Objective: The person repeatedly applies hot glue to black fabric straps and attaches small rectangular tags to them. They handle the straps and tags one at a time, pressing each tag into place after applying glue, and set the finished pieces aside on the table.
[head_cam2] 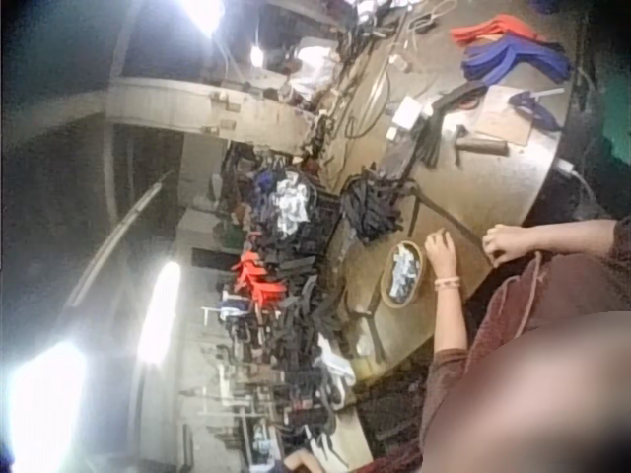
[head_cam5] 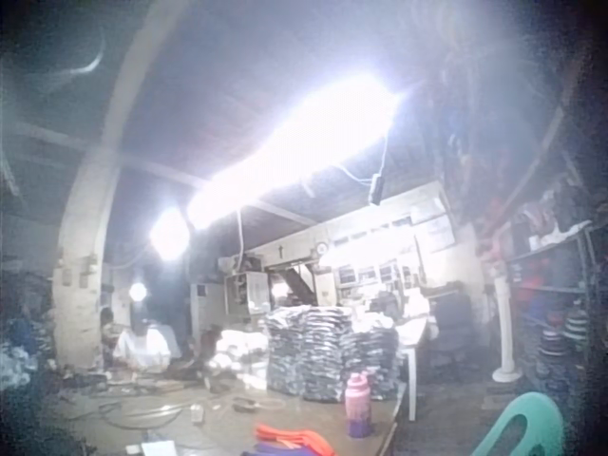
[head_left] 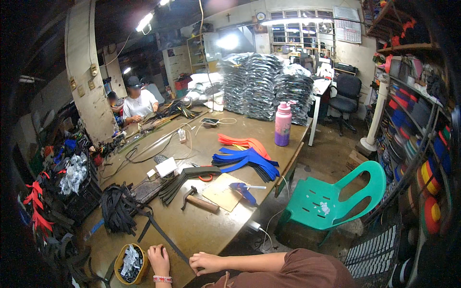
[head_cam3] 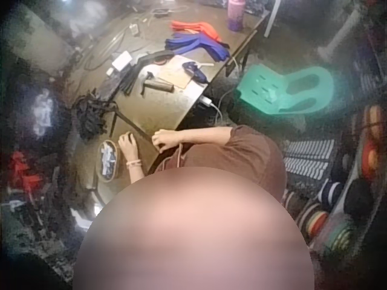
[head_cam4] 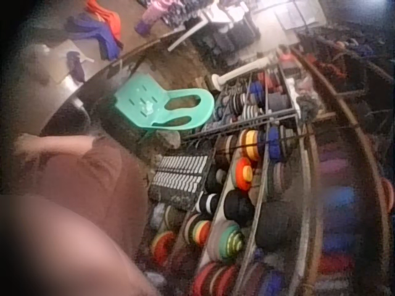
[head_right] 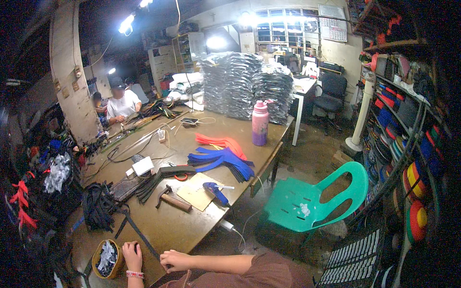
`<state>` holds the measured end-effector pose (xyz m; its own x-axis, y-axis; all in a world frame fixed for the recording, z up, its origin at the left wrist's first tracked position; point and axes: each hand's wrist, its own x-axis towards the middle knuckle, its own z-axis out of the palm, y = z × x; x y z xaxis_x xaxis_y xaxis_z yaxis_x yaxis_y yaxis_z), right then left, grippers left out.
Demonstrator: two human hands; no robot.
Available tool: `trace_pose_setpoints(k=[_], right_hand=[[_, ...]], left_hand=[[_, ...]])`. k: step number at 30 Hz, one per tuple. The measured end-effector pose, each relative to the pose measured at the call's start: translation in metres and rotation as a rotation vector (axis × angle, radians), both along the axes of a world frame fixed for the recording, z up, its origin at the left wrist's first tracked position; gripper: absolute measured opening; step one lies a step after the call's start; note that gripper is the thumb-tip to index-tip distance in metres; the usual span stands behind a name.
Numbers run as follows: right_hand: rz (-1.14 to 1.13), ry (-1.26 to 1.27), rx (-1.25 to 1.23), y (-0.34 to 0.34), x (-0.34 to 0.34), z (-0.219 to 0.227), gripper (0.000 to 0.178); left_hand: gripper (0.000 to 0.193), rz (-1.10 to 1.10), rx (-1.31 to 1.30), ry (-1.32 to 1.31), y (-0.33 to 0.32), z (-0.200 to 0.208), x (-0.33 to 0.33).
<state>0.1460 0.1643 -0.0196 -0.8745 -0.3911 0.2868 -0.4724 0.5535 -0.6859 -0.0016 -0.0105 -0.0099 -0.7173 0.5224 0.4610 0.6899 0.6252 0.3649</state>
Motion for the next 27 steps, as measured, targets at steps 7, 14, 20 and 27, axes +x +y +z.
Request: trace_pose_setpoints(k=[7,14,20,27], right_hand=[[-0.012,0.042,-0.002,0.001,0.000,-0.003,0.014],[-0.014,0.030,-0.019,-0.001,-0.001,-0.006,0.018],[0.026,-0.027,0.006,0.004,-0.003,0.001,0.016],[-0.014,-0.100,0.103,-0.005,-0.004,0.010,0.019]], left_hand=[[0.045,-0.033,0.016,0.016,0.001,0.003,0.004],[0.062,-0.275,-0.177,-0.168,0.005,0.007,0.005],[0.073,-0.265,-0.205,-0.142,0.003,0.001,0.005],[0.080,-0.222,-0.278,-0.187,0.008,0.010,0.010]])
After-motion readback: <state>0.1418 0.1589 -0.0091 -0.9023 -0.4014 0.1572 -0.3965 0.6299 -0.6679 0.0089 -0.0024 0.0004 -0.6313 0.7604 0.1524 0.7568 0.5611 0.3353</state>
